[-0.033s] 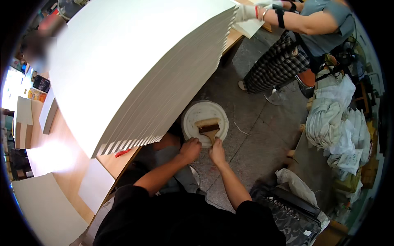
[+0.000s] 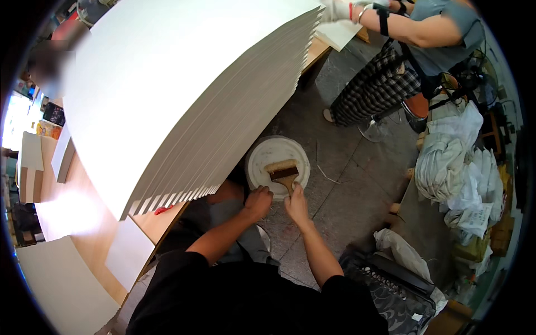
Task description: The person assembles notebooks by placing a cover sheet over a stack of paper, aligning the edges, and securing them with a paper band. They repeat this process multiple times, stacking the finished notebooks on the table.
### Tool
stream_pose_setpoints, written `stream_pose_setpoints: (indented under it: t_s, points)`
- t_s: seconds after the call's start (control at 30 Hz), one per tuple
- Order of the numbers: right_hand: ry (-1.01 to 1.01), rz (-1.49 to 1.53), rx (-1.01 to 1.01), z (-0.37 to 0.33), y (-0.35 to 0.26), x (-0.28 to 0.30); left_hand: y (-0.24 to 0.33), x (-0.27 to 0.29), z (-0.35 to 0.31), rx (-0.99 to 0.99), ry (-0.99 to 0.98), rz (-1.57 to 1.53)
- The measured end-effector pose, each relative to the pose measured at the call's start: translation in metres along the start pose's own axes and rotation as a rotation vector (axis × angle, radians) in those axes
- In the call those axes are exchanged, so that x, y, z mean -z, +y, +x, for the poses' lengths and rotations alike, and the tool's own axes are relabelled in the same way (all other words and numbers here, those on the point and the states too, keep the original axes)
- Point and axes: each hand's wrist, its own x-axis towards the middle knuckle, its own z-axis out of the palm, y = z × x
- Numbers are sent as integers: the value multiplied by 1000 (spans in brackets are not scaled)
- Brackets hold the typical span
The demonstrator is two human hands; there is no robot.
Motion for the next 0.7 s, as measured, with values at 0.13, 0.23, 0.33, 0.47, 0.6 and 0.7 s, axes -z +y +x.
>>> stream_pose_setpoints:
  t_s: [0.13, 0.23, 0.33, 0.47, 0.6, 0.7]
  points:
    - [-203, 945, -340, 6, -25, 105, 2, -33, 28, 11, -7, 162]
    - [-307, 1545, -404, -21, -15, 164, 1, -36, 41, -92, -20, 227]
    - [-206, 1579, -390, -46, -11, 177, -9, -33, 41, -223, -20, 249]
    - [-12, 1372, -364, -54, 8, 202, 7, 45, 28, -138, 20, -81]
    - [138, 972, -408, -38, -3, 196, -33, 95, 39, -100, 336, -611]
    - [-21, 590, -333, -3, -11, 169, -49, 113, 41, 275, 227, -903]
